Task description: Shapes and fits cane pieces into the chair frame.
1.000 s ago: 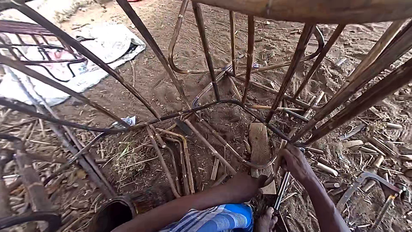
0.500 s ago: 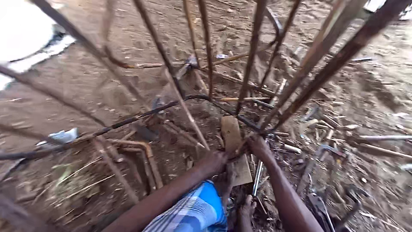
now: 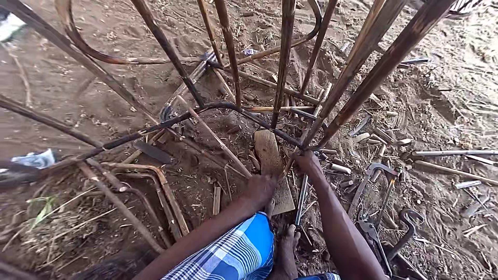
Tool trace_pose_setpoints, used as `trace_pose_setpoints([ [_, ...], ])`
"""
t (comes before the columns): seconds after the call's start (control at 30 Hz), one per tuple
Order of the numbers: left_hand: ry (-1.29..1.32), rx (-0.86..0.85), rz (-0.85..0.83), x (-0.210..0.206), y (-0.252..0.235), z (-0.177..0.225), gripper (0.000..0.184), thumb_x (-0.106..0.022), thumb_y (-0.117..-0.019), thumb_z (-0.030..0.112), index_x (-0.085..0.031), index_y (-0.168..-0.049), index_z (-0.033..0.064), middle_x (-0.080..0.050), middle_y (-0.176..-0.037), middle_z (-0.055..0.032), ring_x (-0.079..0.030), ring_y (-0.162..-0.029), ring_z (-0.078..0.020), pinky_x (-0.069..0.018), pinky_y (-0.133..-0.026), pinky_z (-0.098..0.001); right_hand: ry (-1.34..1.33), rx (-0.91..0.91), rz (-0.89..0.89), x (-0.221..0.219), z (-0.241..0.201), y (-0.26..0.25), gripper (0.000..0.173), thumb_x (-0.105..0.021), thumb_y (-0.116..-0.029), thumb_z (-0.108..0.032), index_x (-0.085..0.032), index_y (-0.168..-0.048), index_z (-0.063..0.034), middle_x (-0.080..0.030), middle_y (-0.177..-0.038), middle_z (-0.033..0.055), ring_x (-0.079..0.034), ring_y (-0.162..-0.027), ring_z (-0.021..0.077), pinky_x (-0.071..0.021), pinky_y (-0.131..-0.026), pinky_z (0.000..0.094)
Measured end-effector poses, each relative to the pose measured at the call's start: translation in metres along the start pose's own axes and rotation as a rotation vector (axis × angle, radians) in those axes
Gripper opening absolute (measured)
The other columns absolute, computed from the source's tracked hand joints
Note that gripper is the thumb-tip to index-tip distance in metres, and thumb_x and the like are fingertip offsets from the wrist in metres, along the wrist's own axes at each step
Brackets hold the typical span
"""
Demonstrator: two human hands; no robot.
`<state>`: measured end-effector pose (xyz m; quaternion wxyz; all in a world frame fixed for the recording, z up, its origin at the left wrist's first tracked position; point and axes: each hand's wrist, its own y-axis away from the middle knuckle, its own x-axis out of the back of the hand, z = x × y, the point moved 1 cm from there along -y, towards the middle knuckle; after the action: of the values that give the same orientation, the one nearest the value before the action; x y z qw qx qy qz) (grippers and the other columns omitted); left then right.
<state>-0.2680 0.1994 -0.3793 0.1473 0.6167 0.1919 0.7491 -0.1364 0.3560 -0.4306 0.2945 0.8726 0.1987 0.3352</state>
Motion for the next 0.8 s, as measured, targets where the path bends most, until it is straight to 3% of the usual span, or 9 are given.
trace_pose_setpoints([
  [0.07,0.026,0.019,-0.001,-0.002,0.002,-0.006,0.033,-0.05,-0.1074,0.033,-0.067,-0.124,0.0102,-0.072,-0.104,-0.0162,-0.072,-0.093,-0.0374,-0.0569,-0.08,-0.0559,-0.078,0.019,-0.025,-0.006,0.009,-0.009,0.054,-0.068,-0.093,-0.053,-0.068,-0.109,-0.0019,-0.074,-0.092,0.0142,-0.075,-0.079,0.0264,-0.0626,-0.077,0.049],
  [0.17,0.04,0.041,0.006,-0.007,0.016,-0.027,0.033,-0.056,-0.1038,0.032,-0.069,-0.129,0.015,-0.074,-0.101,-0.0148,-0.072,-0.093,-0.0362,-0.0569,-0.081,-0.0566,-0.152,0.015,-0.058,-0.025,0.005,0.001,0.05,-0.069,-0.0936,-0.047,-0.067,-0.111,-0.0006,-0.074,-0.095,0.015,-0.074,-0.079,0.0254,-0.0629,-0.077,0.0463],
  [0.23,0.06,0.048,0.066,-0.015,0.032,-0.042,0.026,-0.059,-0.1021,0.031,-0.074,-0.114,0.0141,-0.075,-0.096,-0.0128,-0.073,-0.091,-0.0344,-0.0577,-0.081,-0.0565,-0.269,0.0,-0.125,-0.039,-0.002,0.019,0.04,-0.068,-0.0965,-0.034,-0.065,-0.115,0.0013,-0.074,-0.095,0.0148,-0.075,-0.076,0.0234,-0.0647,-0.073,0.0412],
  [0.33,0.065,0.064,0.114,-0.021,0.045,-0.047,0.03,-0.057,-0.1038,0.031,-0.071,-0.12,0.0103,-0.074,-0.105,-0.0129,-0.071,-0.104,-0.0317,-0.052,-0.1,-0.0518,-0.324,-0.048,-0.159,-0.053,-0.009,0.028,0.035,-0.068,-0.0949,-0.027,-0.065,-0.115,0.0009,-0.073,-0.093,0.0141,-0.074,-0.075,0.0227,-0.0639,-0.072,0.0405],
  [0.4,0.112,0.133,0.06,-0.014,0.036,-0.026,0.036,-0.056,-0.1039,0.031,-0.065,-0.129,0.0068,-0.071,-0.114,-0.0157,-0.069,-0.108,-0.0347,-0.0557,-0.094,-0.0544,-0.398,-0.062,-0.157,-0.053,-0.008,0.027,0.032,-0.069,-0.094,-0.022,-0.064,-0.114,0.0025,-0.072,-0.089,0.0149,-0.073,-0.071,0.023,-0.0639,-0.068,0.0395],
  [0.47,0.193,0.238,-0.007,-0.007,0.024,-0.002,0.036,-0.053,-0.1054,0.026,-0.058,-0.133,0.0025,-0.07,-0.112,-0.0208,-0.07,-0.102,-0.0403,-0.0579,-0.084,-0.058,-0.447,-0.063,-0.178,-0.051,-0.007,0.031,0.028,-0.066,-0.0972,-0.021,-0.064,-0.111,0.0026,-0.071,-0.085,0.0132,-0.071,-0.067,0.0204,-0.0625,-0.066,0.0366],
  [0.6,0.206,0.369,-0.067,-0.002,0.012,0.016,0.029,-0.046,-0.1055,0.013,-0.056,-0.129,0.0001,-0.07,-0.107,-0.0237,-0.071,-0.098,-0.043,-0.0579,-0.078,-0.0574,-0.484,-0.065,-0.219,-0.05,-0.007,0.031,0.028,-0.064,-0.0998,-0.024,-0.066,-0.105,0.0032,-0.073,-0.08,0.0134,-0.07,-0.063,0.0193,-0.0609,-0.062,0.0341],
  [0.73,0.153,0.39,-0.075,0.001,0.007,0.026,0.026,-0.047,-0.1044,0.011,-0.059,-0.125,-0.0009,-0.07,-0.105,-0.0224,-0.072,-0.097,-0.0411,-0.0583,-0.076,-0.0545,-0.505,-0.04,-0.252,-0.044,0.001,0.033,0.044,-0.065,-0.1009,-0.034,-0.058,-0.126,0.0016,-0.072,-0.092,0.0169,-0.072,-0.073,0.0239,-0.0627,-0.069,0.0391],
  [0.8,0.167,0.406,-0.084,0.003,0.008,0.028,0.026,-0.046,-0.1048,0.01,-0.06,-0.124,-0.0015,-0.07,-0.105,-0.0229,-0.071,-0.097,-0.0415,-0.0579,-0.076,-0.0541,-0.435,0.036,-0.3,-0.025,0.006,0.066,0.052,-0.061,-0.1028,-0.043,-0.053,-0.134,-0.002,-0.071,-0.102,0.0158,-0.072,-0.082,0.0236,-0.0619,-0.075,0.0392],
])
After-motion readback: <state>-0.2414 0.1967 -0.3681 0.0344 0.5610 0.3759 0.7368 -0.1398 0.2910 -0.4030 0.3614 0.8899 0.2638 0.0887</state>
